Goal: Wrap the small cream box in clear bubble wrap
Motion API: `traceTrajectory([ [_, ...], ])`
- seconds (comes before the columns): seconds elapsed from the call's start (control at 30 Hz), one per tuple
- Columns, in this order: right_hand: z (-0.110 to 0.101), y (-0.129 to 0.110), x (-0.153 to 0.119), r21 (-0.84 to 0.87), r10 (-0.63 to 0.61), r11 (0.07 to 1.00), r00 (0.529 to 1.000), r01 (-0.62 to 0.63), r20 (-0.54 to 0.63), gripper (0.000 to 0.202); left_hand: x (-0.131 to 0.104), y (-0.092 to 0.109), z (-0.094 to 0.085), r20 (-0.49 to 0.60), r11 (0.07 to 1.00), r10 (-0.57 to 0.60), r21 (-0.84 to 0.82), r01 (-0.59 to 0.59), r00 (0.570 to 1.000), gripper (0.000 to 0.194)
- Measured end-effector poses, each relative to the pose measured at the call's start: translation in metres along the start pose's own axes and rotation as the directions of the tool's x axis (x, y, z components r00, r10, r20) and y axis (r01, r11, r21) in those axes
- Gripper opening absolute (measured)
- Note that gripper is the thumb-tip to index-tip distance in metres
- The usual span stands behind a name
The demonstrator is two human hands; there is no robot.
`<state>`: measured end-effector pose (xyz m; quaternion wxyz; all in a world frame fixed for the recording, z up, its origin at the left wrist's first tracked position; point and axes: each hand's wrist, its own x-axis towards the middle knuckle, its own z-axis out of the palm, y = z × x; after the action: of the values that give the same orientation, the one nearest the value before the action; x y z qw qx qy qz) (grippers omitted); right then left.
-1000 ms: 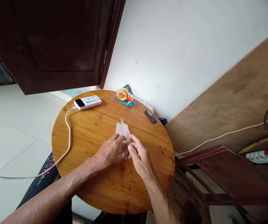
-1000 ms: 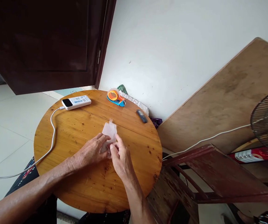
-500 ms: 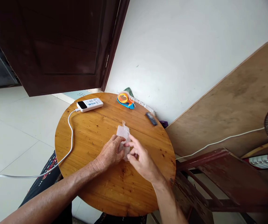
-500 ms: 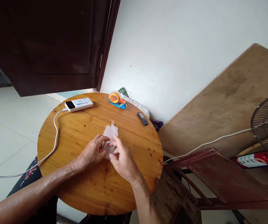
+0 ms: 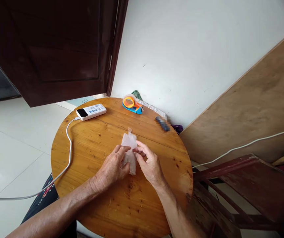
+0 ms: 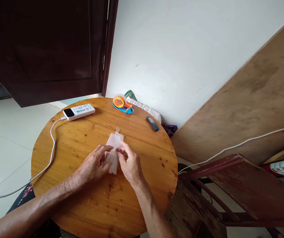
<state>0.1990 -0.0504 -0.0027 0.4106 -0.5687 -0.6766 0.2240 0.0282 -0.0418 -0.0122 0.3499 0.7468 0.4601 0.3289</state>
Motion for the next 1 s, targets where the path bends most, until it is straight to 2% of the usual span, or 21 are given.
traceTrajectory([
  [0.1, -0.008, 0.003, 0.004, -0.051, -0.068, 0.997, 0.995, 0.065, -0.069, 0.032, 0.000, 0.001, 0.000, -0.019, 1.000, -0.012, 0.013, 0.013, 1.000, 0.048],
  [0.17, -0.016, 0.002, 0.010, -0.143, -0.142, 0.980, 0.990, 0.138, -0.019, 0.032, -0.001, 0.001, 0.000, -0.027, 1.000, -0.005, 0.002, 0.005, 1.000, 0.043],
  [0.23, -0.021, -0.004, 0.021, -0.268, -0.220, 0.931, 0.967, 0.247, 0.129, 0.039, -0.001, -0.001, 0.002, -0.026, 1.000, 0.016, -0.018, -0.016, 1.000, 0.038],
  [0.3, -0.023, -0.013, 0.034, -0.397, -0.240, 0.846, 0.920, 0.355, 0.311, 0.045, -0.001, -0.004, 0.003, -0.028, 0.999, 0.041, -0.034, -0.041, 0.999, 0.034],
  [0.4, -0.023, -0.027, 0.054, -0.515, -0.163, 0.729, 0.846, 0.450, 0.507, 0.033, 0.000, -0.006, 0.003, -0.029, 0.997, 0.057, -0.045, -0.058, 0.998, 0.033],
  [0.47, -0.025, -0.033, 0.063, -0.527, -0.145, 0.692, 0.810, 0.493, 0.568, 0.025, 0.001, -0.006, 0.003, -0.021, 0.998, 0.050, -0.042, -0.051, 0.999, 0.034],
  [0.6, -0.025, -0.036, 0.073, -0.501, -0.183, 0.692, 0.797, 0.520, 0.575, 0.022, 0.001, -0.004, 0.003, 0.009, 1.000, 0.028, -0.013, -0.028, 1.000, 0.036],
  [0.7, -0.015, -0.030, 0.075, -0.477, -0.129, 0.733, 0.788, 0.485, 0.603, 0.021, -0.001, -0.001, 0.002, -0.006, 0.999, 0.033, 0.000, -0.033, 0.999, 0.048],
  [0.77, -0.007, -0.021, 0.074, -0.459, -0.086, 0.765, 0.779, 0.451, 0.622, 0.019, -0.003, 0.001, 0.000, -0.012, 0.996, 0.079, 0.043, -0.078, 0.997, 0.052],
  [0.87, -0.001, -0.006, 0.072, -0.404, -0.095, 0.832, 0.816, 0.380, 0.571, 0.019, -0.004, 0.004, -0.004, 0.032, 0.968, 0.198, 0.153, -0.201, 0.980, 0.052],
  [0.93, -0.005, 0.004, 0.069, -0.327, -0.130, 0.895, 0.878, 0.304, 0.461, 0.029, -0.003, 0.005, -0.007, 0.079, 0.938, 0.258, 0.218, -0.269, 0.963, 0.047],
  [1.0, -0.011, 0.013, 0.065, -0.262, -0.083, 0.951, 0.949, 0.167, 0.304, 0.040, -0.003, 0.005, -0.009, 0.112, 0.913, 0.283, 0.274, -0.303, 0.953, 0.039],
])
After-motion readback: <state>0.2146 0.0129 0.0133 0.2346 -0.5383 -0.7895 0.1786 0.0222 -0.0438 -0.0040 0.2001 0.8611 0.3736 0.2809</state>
